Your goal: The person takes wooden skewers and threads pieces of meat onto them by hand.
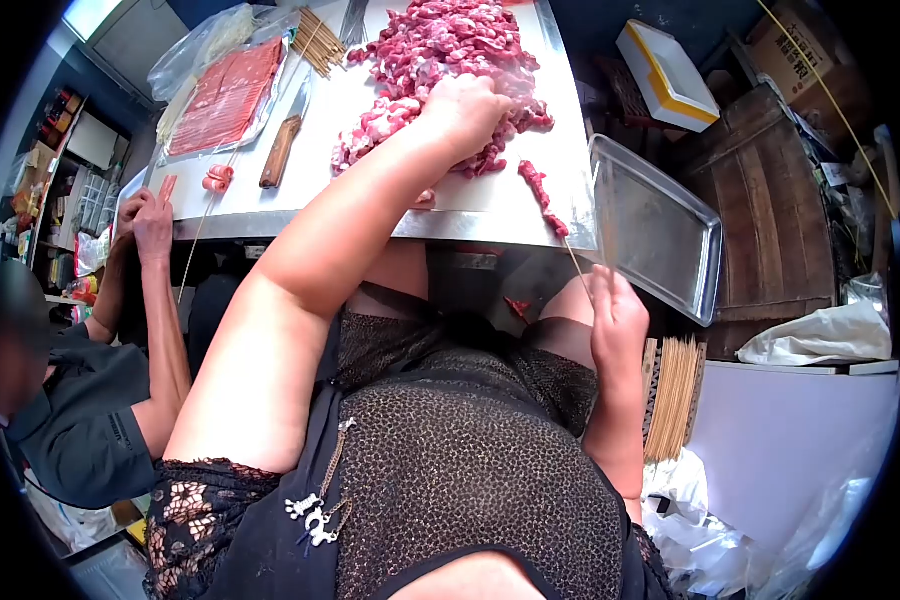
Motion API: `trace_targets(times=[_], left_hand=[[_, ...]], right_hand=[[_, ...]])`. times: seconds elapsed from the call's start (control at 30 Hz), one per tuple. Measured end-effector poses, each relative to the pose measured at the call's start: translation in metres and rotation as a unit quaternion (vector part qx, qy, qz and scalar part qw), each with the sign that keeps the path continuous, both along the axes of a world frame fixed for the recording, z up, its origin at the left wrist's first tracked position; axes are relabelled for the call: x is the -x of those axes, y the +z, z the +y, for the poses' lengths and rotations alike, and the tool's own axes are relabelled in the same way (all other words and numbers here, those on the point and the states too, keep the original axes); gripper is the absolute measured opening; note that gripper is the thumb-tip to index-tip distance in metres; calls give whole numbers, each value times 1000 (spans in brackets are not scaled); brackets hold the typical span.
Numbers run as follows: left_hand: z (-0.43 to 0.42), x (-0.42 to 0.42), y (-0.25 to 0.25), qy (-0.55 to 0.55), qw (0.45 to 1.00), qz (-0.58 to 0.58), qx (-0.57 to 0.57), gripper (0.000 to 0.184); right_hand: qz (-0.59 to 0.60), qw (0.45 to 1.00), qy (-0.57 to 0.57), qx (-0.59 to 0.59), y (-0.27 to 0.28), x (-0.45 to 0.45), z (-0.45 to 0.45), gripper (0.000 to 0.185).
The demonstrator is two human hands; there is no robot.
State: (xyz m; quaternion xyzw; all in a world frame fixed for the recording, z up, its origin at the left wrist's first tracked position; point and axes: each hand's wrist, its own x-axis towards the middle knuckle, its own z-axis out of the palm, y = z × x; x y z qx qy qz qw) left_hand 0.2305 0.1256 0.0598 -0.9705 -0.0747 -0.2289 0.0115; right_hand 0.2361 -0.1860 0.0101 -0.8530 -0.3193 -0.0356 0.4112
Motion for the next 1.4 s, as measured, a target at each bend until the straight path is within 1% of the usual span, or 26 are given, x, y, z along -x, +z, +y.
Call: trace_targets(times=[0.07,0.1,0.2,0.23,0.27,0.33,0.37,0.4,0.47,0.53,0.63,0.67,0.77,0.8,0.83,0.87,0.93,1.0,1.03,1.07,1.1,1.13,1.17,1.2,1.3,1.4], left_hand=[[9,-6,1,35,994,103,-23,17],[12,-2,7,26,995,88,35,12],[3,27,31,4,964,-39,262,13],[8,30,22,-17,915,-72,398,13],[7,36,20,-9,814,-64,577,13],[8,47,11,-54,628,-95,770,14],[6,50,7,-54,569,-112,813,17],[6,55,6,-51,569,-115,813,17],[5,64,6,-51,507,-119,852,16],[5,72,6,-48,509,-122,851,25],[10,82,5,-100,623,-135,764,43],[8,82,10,-101,623,-134,764,43],[3,84,29,-144,708,-126,680,38],[3,85,34,-145,708,-124,680,38],[2,86,40,-144,838,-127,511,36],[0,88,45,-137,930,-125,319,35],[-3,86,55,-114,951,-142,249,28],[1,80,61,-121,942,-228,216,19],[10,76,49,-38,923,-253,288,13],[19,69,36,-42,864,-242,439,19],[19,72,24,-39,865,-242,438,19],[20,73,15,0,742,-154,653,27],[19,73,10,38,566,-56,822,35],[15,75,7,16,518,-18,855,39],[-5,72,-11,-58,487,-21,871,45],[-19,71,-9,-64,479,-60,873,41]], right_hand=[[73,993,-50,-77,25,12,-7,22],[110,990,-52,-68,55,23,-9,22],[344,918,30,-197,79,34,-20,28],[359,911,51,-197,83,41,-14,32],[384,899,76,-194,81,45,-5,31],[429,879,115,-172,76,54,15,29],[433,874,130,-177,68,55,26,27],[441,869,136,-178,56,53,34,26],[458,866,128,-157,39,48,43,25],[456,864,139,-163,25,45,46,24],[460,846,132,-234,20,46,49,27],[460,846,131,-236,21,46,51,27],[443,847,125,-265,20,48,51,30],[443,847,124,-266,21,48,50,30],[427,857,125,-260,23,48,50,29],[410,867,125,-254,24,48,49,29],[407,868,126,-256,22,47,48,28],[414,863,126,-260,22,47,47,28],[405,863,137,-269,20,48,47,28],[407,862,137,-269,19,49,47,28],[415,859,133,-269,18,50,46,28],[422,856,129,-270,18,50,47,28],[423,855,130,-271,18,49,46,28],[423,859,122,-262,18,50,44,28],[426,866,107,-240,14,53,37,29],[432,865,107,-233,13,53,30,30]])
